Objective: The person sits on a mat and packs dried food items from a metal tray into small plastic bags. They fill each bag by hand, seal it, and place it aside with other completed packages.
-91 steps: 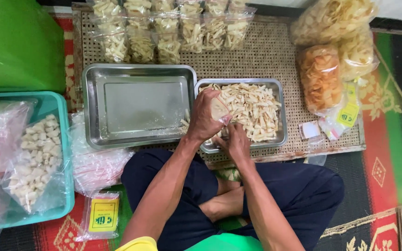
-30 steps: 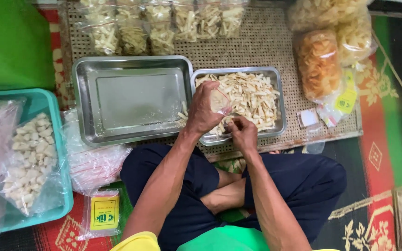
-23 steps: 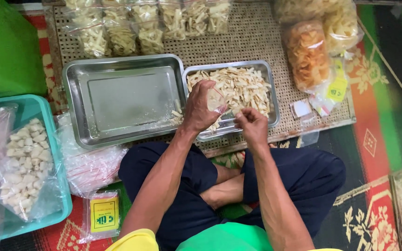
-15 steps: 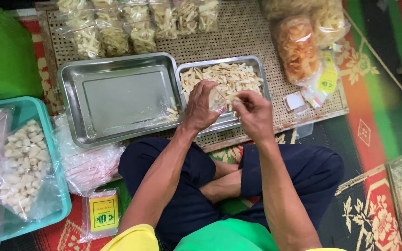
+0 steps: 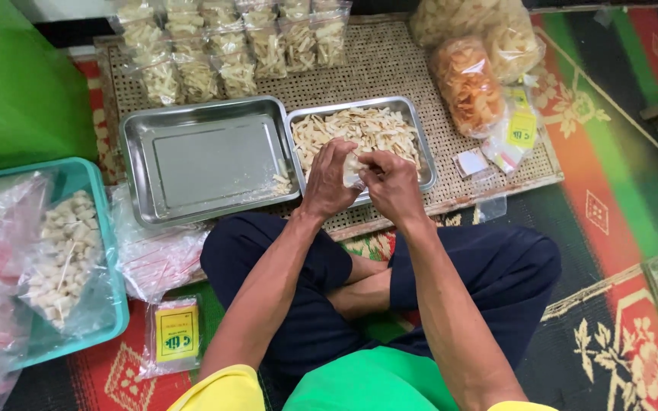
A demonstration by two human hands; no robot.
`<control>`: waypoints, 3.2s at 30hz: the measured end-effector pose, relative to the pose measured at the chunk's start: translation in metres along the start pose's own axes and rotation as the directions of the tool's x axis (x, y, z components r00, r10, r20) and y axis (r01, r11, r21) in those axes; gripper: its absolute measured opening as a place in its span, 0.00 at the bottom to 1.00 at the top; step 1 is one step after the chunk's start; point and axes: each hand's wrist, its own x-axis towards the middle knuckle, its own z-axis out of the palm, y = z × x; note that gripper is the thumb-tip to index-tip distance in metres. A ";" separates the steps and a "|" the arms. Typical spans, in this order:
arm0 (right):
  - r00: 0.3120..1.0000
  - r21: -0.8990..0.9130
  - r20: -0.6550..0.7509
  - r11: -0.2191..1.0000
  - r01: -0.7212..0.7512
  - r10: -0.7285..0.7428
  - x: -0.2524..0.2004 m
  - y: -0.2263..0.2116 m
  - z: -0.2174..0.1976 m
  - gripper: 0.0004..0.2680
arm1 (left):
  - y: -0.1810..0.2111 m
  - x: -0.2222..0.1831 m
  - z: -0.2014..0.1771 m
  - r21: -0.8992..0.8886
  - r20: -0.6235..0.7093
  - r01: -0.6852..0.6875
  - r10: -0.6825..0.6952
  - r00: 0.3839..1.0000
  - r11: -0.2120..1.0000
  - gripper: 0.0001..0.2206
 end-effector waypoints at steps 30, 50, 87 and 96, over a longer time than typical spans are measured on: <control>0.969 -0.502 0.179 0.863 -0.060 0.171 0.013 0.109 0.109 0.20 | -0.029 0.039 -0.017 -0.234 -0.260 0.266 -0.324 0.910 0.935 0.36; 0.852 0.445 -0.032 0.771 -0.456 0.522 0.048 0.090 0.040 0.06 | -0.083 0.073 0.022 -0.139 -0.067 0.251 -0.262 0.963 0.958 0.34; 0.925 -0.170 0.157 0.932 -0.320 0.346 0.020 0.161 0.127 0.04 | -0.075 0.069 -0.008 -0.240 -0.132 0.186 -0.222 0.966 0.953 0.26; 0.889 0.059 0.083 0.889 -0.455 0.450 0.021 0.172 0.105 0.04 | -0.061 0.072 -0.015 -0.255 -0.110 0.182 -0.215 0.970 0.950 0.24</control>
